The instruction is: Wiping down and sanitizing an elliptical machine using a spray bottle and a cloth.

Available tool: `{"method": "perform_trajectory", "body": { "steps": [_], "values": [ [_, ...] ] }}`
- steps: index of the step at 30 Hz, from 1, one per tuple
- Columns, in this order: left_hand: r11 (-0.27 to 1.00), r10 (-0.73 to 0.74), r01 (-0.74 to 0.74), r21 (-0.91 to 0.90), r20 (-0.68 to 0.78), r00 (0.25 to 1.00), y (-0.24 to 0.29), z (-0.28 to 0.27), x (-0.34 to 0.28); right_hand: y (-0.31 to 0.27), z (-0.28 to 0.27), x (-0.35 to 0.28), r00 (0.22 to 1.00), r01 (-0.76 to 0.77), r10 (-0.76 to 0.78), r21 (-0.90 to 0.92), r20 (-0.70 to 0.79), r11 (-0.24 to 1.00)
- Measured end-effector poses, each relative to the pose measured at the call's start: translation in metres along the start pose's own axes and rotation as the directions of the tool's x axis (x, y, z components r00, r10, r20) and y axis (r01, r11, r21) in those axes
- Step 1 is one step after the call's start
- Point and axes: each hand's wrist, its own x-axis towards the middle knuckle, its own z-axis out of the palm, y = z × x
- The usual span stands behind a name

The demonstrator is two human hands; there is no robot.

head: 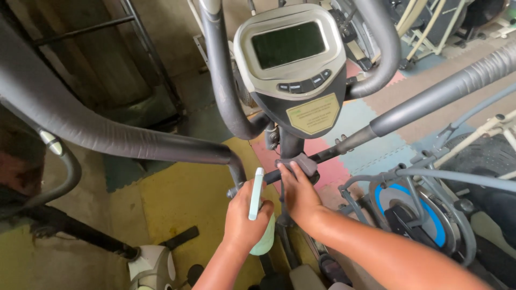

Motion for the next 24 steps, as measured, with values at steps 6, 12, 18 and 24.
{"method": "perform_trajectory", "body": {
  "steps": [6,12,18,24],
  "values": [
    [0.998,0.010,-0.010,0.062,0.008,1.000,-0.011,-0.002,-0.010,0.001,0.013,0.007,0.999,-0.025,0.025,0.007,0.025,1.000],
    [0.993,-0.033,0.027,0.118,0.054,0.998,-0.019,0.001,-0.009,0.002,-0.027,0.023,0.973,0.045,0.008,-0.222,0.230,0.974],
    [0.981,-0.075,0.041,0.192,0.174,0.982,-0.021,0.009,-0.008,-0.084,0.091,0.073,0.971,0.144,0.018,-0.647,0.237,0.748],
    [0.968,-0.176,0.122,0.218,0.245,0.953,-0.036,0.021,0.001,-0.037,-0.001,0.005,0.916,0.291,-0.305,0.091,0.261,0.952]
  ]
}}
